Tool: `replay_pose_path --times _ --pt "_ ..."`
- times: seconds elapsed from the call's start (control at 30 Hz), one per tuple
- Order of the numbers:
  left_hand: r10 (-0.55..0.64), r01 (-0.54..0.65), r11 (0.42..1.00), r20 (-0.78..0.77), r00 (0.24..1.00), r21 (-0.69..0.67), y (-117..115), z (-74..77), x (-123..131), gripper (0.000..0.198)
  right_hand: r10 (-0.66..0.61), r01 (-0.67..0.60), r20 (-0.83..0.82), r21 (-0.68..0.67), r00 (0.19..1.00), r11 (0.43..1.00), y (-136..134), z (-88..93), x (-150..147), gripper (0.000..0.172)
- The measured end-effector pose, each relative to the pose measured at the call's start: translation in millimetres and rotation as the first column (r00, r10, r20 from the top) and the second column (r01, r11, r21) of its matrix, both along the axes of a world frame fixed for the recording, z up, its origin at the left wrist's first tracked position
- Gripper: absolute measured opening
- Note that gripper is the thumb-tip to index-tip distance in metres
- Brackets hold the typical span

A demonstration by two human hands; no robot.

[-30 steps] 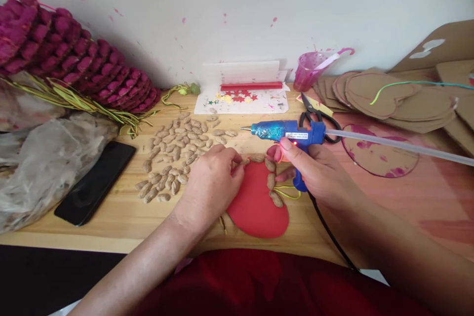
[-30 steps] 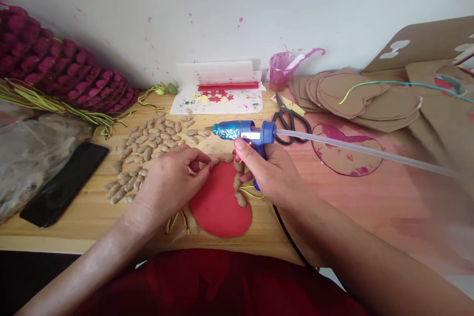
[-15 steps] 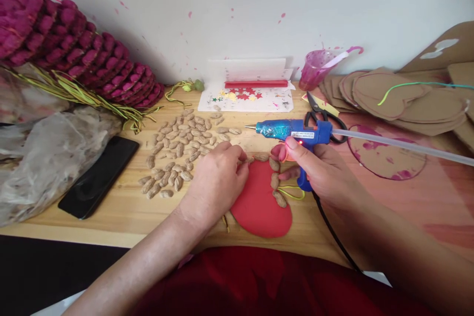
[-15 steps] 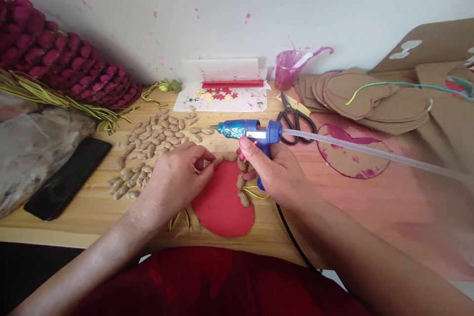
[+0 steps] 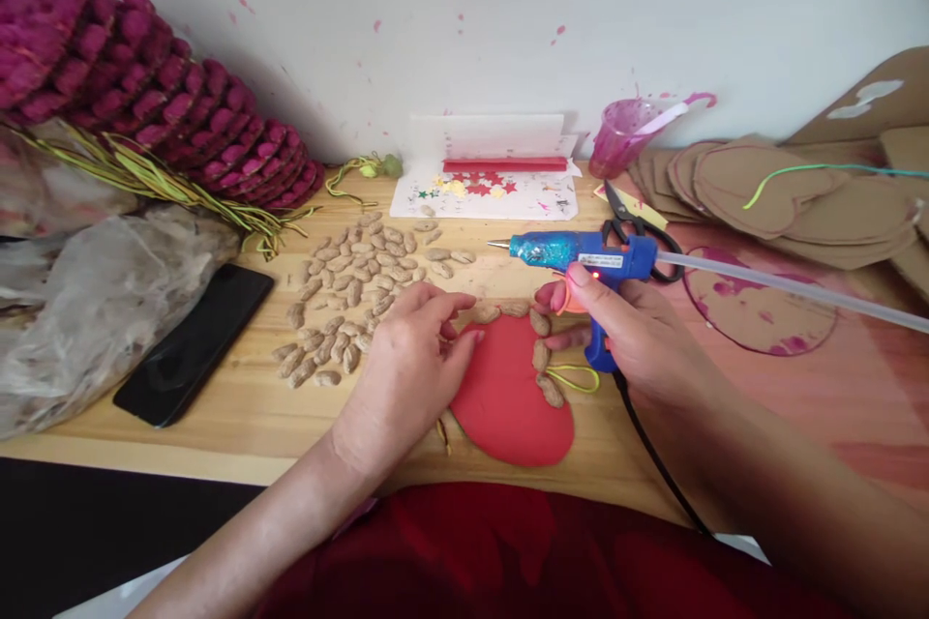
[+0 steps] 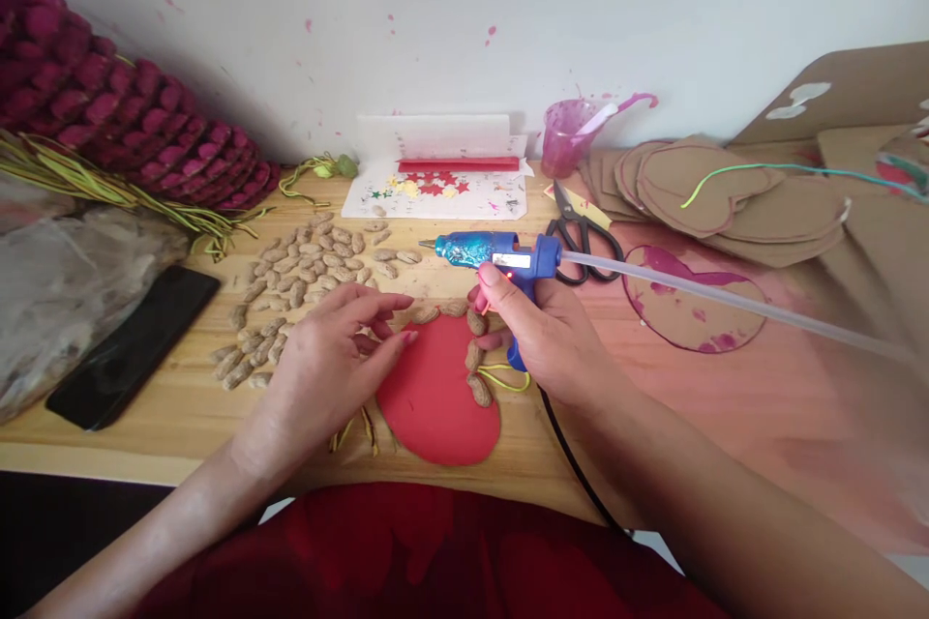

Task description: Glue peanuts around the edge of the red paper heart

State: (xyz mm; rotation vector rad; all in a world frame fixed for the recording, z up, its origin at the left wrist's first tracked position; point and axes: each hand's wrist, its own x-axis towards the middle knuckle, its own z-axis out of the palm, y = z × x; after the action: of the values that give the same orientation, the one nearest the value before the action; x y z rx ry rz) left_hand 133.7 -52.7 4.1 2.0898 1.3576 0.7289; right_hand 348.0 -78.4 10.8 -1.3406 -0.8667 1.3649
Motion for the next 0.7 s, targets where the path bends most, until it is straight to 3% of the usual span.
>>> replay_pose_path --times 0.2,0.7 --pt "-0.009 0.018 0.993 -0.07 0.998 0.121 4.9 -3.3 9.0 0.015 -0.058 0.058 -0.016 -0.029 0.998 0.998 1.7 1.0 -2.2 0.045" --pt "0.001 0.018 0.986 -0.112 0.994 0.164 6.4 -6.8 15.3 0.01 -0.039 0.039 -0.015 -0.049 0.999 0.998 1.4 0.1 -1.3 0.049"
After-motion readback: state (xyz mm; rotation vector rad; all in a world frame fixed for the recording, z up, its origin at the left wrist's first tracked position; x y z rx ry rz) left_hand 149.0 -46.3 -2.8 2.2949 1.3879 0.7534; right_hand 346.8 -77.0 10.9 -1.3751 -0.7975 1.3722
